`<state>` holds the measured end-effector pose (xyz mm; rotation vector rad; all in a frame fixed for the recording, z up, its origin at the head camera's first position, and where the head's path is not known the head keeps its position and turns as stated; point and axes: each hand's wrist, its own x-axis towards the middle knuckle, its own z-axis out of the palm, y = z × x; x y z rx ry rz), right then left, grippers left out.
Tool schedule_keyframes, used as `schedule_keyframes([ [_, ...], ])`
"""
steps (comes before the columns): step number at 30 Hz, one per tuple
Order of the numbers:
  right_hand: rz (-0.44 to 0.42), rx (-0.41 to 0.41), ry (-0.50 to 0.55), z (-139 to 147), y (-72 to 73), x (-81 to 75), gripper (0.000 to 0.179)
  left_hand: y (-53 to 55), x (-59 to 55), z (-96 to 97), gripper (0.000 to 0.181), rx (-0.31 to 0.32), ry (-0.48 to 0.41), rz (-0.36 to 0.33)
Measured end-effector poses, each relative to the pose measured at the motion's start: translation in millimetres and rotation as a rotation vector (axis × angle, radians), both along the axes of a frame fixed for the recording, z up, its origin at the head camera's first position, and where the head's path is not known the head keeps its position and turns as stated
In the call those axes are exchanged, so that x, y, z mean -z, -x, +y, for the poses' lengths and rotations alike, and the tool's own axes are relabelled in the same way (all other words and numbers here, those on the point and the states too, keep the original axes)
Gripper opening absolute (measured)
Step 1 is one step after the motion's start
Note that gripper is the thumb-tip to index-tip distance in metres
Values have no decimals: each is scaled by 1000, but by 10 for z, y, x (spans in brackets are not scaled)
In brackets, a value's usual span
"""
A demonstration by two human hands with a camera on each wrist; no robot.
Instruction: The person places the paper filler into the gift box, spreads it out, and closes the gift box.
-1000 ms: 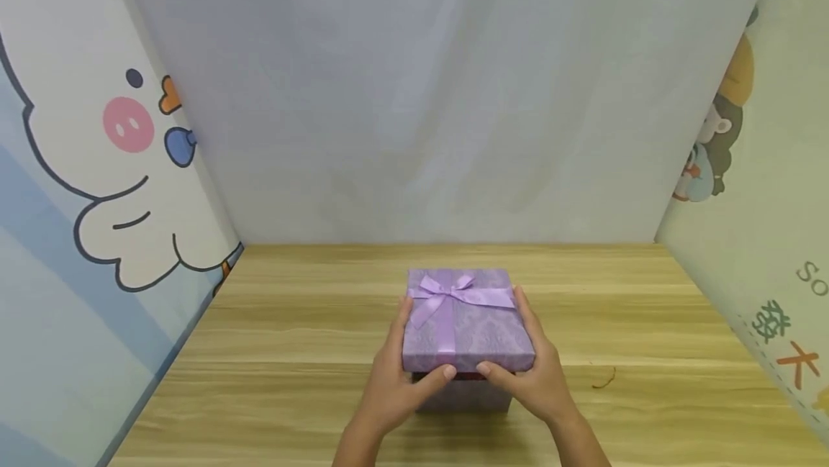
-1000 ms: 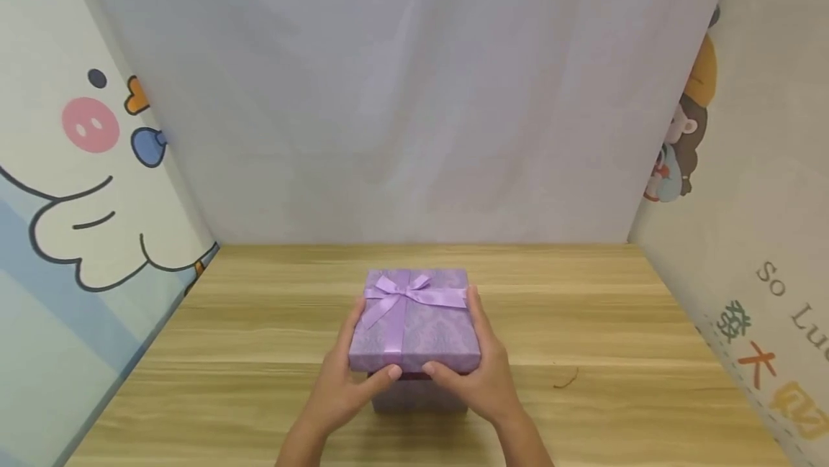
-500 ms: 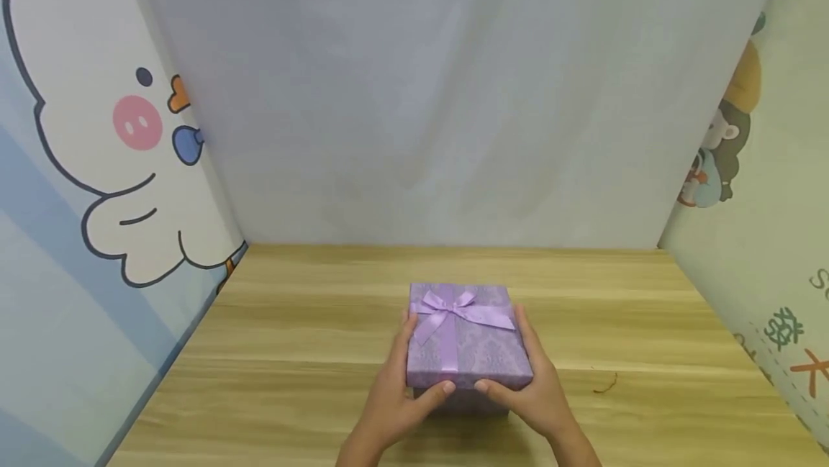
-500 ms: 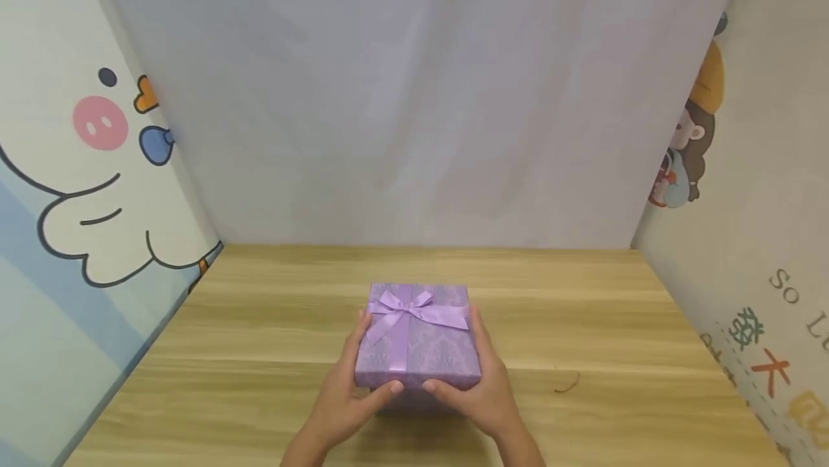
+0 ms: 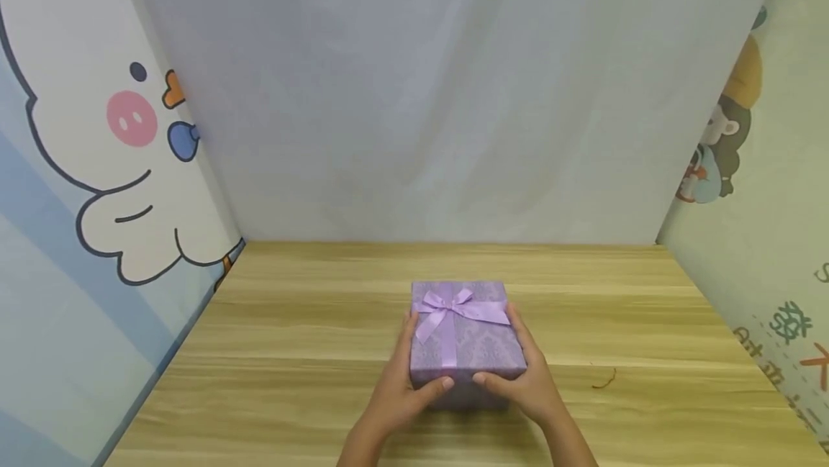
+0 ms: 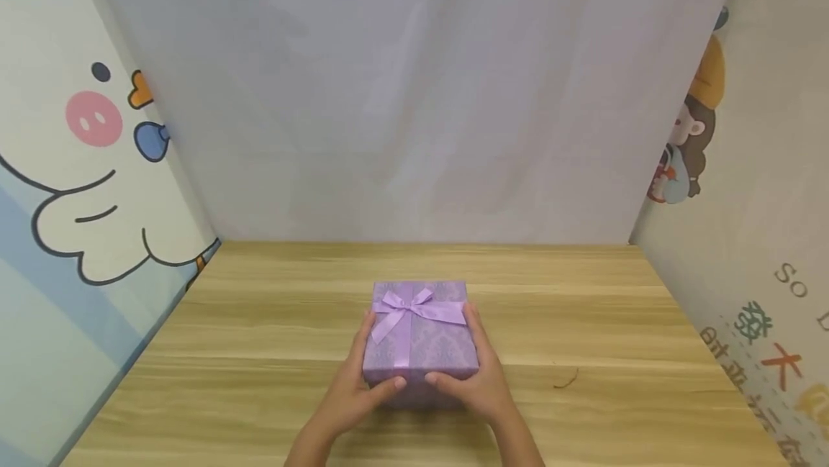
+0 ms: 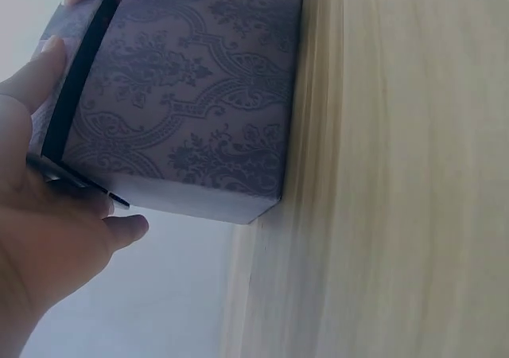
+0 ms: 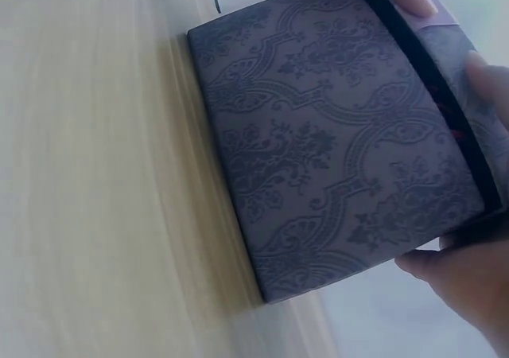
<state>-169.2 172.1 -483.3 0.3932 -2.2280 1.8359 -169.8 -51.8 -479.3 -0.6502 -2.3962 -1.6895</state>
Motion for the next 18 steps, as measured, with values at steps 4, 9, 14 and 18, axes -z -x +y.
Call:
schedule_keyframes([
  [4,-1,-3,16,-10,19,13,110,46,-1,-12,100,19,-4,-14],
  [9,-15,-10,30,-17,39,39,108,82,-10,-16,101,31,-10,-35],
  [14,-46,16,24,-32,54,65,104,93,33,-18,102,31,-25,-73],
  [18,-76,20,43,-50,38,89,100,88,88,-25,100,48,-52,-118],
])
